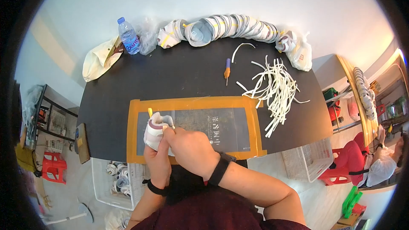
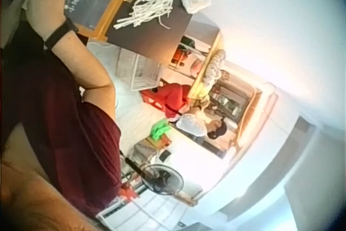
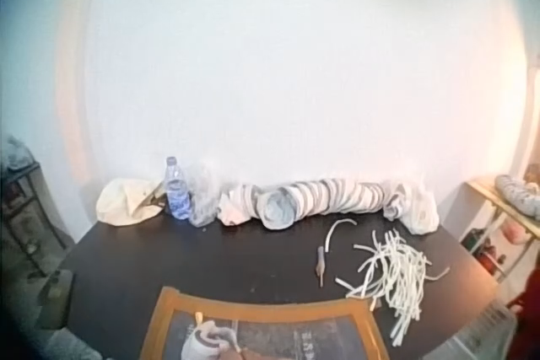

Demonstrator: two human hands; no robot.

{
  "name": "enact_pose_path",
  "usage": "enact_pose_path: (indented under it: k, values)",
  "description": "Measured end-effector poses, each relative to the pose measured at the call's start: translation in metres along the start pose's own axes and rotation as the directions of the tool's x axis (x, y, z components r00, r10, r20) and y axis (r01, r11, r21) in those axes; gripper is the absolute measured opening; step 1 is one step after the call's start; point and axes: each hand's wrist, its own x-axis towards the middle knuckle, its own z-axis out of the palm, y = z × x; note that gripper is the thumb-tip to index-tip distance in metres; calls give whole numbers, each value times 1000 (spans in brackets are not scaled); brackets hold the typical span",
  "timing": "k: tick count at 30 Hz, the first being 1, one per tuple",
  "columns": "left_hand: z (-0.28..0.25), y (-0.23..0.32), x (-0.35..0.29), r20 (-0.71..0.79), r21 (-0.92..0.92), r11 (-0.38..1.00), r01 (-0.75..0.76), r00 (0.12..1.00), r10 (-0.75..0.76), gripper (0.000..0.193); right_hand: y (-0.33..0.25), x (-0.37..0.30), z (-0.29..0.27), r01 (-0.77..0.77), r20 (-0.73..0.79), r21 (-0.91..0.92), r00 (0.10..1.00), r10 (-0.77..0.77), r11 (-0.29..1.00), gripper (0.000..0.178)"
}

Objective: Stitching and assembling components of a shoe upper using a needle and thread.

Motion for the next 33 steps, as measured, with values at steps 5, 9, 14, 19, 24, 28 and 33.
enact_pose_path:
  k: [5, 9, 14, 19, 24, 28, 33]
  values:
    - [0, -5, 2, -61, 76, 995, -68, 996, 72, 23, 26, 19, 1, -126, 141, 308, 986, 86, 943, 20]
    - [-5, -12, 6, 1, 145, 986, -77, 997, 77, 24, 21, 20, 3, -143, 243, 302, 968, 69, 943, 15]
    - [-7, -8, 7, 7, 136, 990, -31, 1000, 30, 23, 19, 21, 9, 207, 114, -85, 974, -197, 975, 8]
    - [-5, -14, 8, 49, 315, 935, -163, 987, 155, 24, 25, 30, 2, -631, 523, 637, 776, 353, 443, 7]
    - [-7, -15, 6, 40, 352, 915, -198, 980, 196, 25, 16, 23, 15, -25, 151, 67, 988, 15, 997, 21]
    - [-2, -10, 11, 30, 348, 921, -176, 984, 176, 26, 15, 21, 9, -74, 170, 60, 983, 63, 995, 21]
    - [-13, -4, 7, 7, 189, 982, 7, 1000, -8, 25, -2, 2, -47, -35, 282, 12, 959, 31, 999, 19]
